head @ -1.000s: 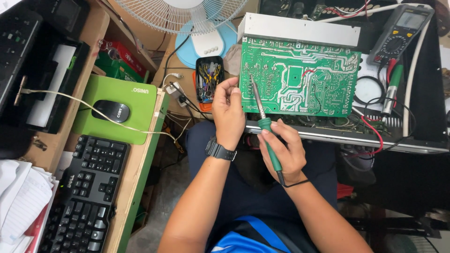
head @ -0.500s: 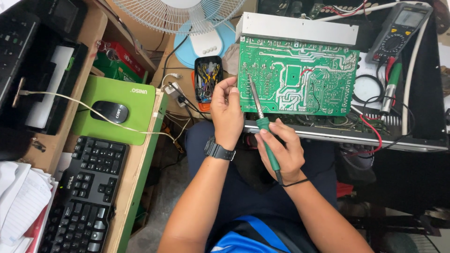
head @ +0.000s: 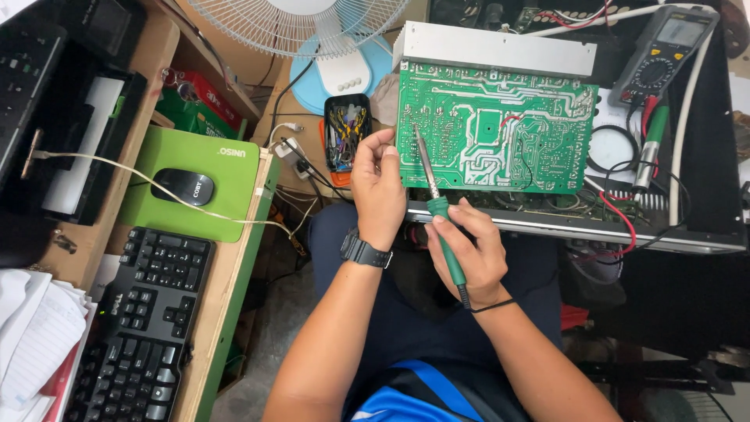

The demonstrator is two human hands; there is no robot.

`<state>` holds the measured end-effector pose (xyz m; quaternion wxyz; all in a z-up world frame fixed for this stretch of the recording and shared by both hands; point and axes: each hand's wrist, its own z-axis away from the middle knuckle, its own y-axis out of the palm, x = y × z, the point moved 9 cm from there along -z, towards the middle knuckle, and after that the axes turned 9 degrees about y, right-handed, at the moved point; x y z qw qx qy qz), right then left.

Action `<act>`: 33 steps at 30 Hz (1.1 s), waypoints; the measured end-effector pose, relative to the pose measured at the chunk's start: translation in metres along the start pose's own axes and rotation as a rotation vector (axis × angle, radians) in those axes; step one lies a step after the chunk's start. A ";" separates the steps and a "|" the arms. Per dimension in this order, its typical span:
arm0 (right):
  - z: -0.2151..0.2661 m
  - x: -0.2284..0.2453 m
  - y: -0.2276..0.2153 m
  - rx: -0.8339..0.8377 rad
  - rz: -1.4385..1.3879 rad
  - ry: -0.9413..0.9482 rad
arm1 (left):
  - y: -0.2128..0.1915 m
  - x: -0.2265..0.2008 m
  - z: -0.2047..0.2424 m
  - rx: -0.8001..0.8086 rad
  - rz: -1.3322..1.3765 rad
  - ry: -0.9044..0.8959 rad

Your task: The person holds a green circuit board and uses a soldering iron to apply heat to various points on the board. They rotate the board to access different areas and continue soldering throughout the clip.

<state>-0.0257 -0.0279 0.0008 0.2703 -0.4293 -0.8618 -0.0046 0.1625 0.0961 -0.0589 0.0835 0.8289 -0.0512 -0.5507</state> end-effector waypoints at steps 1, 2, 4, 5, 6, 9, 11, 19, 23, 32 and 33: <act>-0.001 0.000 0.000 0.000 0.000 0.000 | 0.000 0.000 -0.001 0.000 0.000 0.000; -0.001 0.001 0.000 0.002 0.005 0.000 | 0.000 0.000 -0.001 0.001 -0.007 0.004; -0.001 0.001 0.000 0.003 0.010 0.001 | 0.000 -0.002 -0.002 0.003 -0.013 0.008; -0.001 0.001 0.000 0.004 0.008 0.009 | 0.000 -0.004 -0.001 0.004 -0.016 0.005; -0.001 0.000 0.000 0.004 0.006 0.018 | 0.001 -0.005 -0.001 0.004 -0.018 0.002; -0.002 0.002 0.001 -0.003 0.016 -0.003 | 0.000 -0.002 -0.001 0.004 -0.029 0.012; -0.001 0.002 0.001 0.005 0.020 0.001 | 0.000 -0.002 -0.001 0.002 -0.024 0.009; -0.004 0.003 0.001 0.010 0.020 0.010 | 0.001 -0.002 -0.001 -0.005 -0.010 -0.004; -0.004 0.002 -0.001 0.008 0.015 0.029 | 0.001 -0.002 -0.001 -0.008 -0.007 -0.006; -0.022 0.012 -0.007 0.018 0.033 0.108 | 0.000 -0.001 -0.001 -0.009 0.003 -0.010; -0.025 0.013 -0.008 0.019 0.033 0.126 | 0.000 -0.001 0.000 -0.014 0.007 -0.014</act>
